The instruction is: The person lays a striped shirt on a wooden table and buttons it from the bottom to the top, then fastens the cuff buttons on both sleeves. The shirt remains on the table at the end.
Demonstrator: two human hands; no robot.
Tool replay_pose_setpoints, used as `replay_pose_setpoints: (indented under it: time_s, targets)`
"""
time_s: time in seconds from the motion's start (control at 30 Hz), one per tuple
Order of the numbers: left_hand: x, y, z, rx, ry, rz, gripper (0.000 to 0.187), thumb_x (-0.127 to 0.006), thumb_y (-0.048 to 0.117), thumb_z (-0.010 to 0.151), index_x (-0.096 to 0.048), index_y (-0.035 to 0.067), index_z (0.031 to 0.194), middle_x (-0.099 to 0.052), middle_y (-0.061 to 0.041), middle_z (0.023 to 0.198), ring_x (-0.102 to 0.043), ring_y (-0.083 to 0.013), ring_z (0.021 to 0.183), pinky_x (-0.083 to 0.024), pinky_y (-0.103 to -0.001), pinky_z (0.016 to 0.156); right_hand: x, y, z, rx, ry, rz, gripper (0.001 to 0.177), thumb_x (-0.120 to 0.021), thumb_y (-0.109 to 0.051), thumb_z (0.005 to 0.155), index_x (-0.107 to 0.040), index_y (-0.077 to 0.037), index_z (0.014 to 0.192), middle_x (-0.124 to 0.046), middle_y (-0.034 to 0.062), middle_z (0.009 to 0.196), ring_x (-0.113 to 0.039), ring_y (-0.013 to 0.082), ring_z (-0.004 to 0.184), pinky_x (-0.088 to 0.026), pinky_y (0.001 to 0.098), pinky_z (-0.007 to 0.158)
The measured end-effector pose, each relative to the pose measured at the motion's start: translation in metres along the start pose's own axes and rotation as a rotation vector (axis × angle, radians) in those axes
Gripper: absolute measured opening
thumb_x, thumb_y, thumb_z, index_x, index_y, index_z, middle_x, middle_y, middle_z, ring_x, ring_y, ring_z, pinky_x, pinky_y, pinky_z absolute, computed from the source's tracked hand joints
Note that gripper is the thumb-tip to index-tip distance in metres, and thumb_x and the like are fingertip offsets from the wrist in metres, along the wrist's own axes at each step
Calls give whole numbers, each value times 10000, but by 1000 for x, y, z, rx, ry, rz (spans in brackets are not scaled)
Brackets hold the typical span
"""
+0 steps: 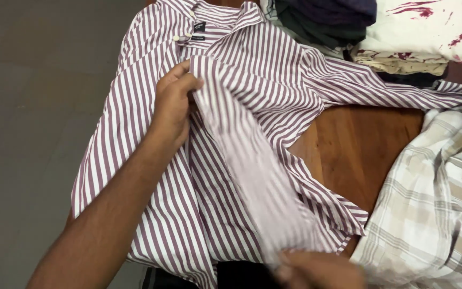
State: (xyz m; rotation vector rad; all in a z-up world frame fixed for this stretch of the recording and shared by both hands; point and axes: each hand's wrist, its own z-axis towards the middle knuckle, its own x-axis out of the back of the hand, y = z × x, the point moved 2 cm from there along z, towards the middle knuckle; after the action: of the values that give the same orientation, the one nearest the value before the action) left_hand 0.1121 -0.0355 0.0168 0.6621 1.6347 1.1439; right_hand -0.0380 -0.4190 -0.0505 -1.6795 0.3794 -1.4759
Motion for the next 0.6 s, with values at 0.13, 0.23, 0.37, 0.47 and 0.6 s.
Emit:
replay_pose_setpoints:
  time_s: [0.13,0.23,0.37,0.47,0.6]
  targets:
    - [15,9,5,88,84,516,532,-551,55,801,-692,-3,1311,-706,-115,836,-525,-178,599,-454,-359,583,-22,-31,13,206,-532,15,291,-678,-227,976,-754,-136,1242,-779,70,834,-756,147,702,-654,298,634]
    - [26,22,2,-160,67,1317,488,-703,178,777,-714,14,1236,-711,-199,924,-688,-296,800,-561,-449,799,-6,-69,37,178,-690,-14,351,-623,-261,1012,-713,-143,1330,-795,66,901,-777,155,750,-656,312,679]
    - [29,20,-1,-127,104,1532,535,-619,292,936,-607,6,1389,-702,-220,1203,-653,-350,1133,-471,-517,1055,23,-99,87,289,8,-336,386,-636,-225,950,-659,-52,1294,-733,151,1022,-709,304,848,-582,396,731]
    - [25,12,8,-222,29,1487,673,-586,458,928,-495,92,1485,-451,-200,1519,-364,-360,1429,-211,-609,1187,19,-99,104,462,248,-534,409,-635,-206,940,-620,-15,1301,-676,207,1085,-674,378,893,-554,432,753]
    - [25,-23,19,-10,-162,1571,759,-432,616,956,-363,169,1565,-114,-203,1678,0,-381,1560,76,-717,1168,18,-63,103,78,221,-712,417,-632,-189,953,-645,-156,1369,-691,152,946,-684,350,809,-552,454,708]
